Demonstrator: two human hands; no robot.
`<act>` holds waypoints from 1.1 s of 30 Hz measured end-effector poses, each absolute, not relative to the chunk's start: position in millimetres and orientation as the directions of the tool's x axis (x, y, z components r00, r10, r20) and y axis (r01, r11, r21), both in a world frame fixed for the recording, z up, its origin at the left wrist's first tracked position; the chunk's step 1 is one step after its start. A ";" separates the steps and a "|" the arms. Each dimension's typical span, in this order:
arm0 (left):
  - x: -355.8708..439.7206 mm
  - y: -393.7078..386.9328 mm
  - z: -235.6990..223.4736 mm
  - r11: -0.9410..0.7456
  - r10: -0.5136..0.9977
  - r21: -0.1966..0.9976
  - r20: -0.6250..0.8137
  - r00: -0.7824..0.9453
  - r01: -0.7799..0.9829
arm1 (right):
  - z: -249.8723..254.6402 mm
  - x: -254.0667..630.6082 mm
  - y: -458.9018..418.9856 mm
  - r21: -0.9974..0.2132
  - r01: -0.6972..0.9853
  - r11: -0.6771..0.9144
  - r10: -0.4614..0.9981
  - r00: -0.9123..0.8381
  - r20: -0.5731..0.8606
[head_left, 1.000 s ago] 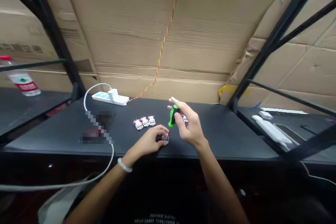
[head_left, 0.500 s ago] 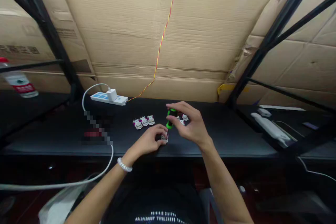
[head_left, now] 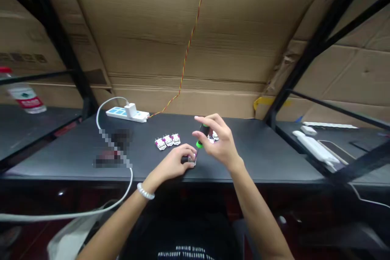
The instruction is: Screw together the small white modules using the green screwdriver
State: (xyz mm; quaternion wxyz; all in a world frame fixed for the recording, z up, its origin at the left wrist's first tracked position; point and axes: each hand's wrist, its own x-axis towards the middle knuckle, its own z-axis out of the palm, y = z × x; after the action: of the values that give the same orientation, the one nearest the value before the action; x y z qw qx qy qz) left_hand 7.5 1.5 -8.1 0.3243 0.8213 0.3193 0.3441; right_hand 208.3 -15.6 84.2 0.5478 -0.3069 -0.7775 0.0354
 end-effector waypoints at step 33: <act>7.8 2.7 -9.9 -0.590 0.746 0.753 0.370 0.554 0.291 | 87.8 220.5 -18.8 -0.378 0.451 0.809 0.507 -0.209 0.836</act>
State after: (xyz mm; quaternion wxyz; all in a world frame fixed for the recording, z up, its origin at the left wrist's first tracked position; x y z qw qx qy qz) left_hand 7.8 2.7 -9.9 0.3239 0.8198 0.3162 0.3508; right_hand 220.5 -18.8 87.8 0.5481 -0.3083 -0.7771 0.0256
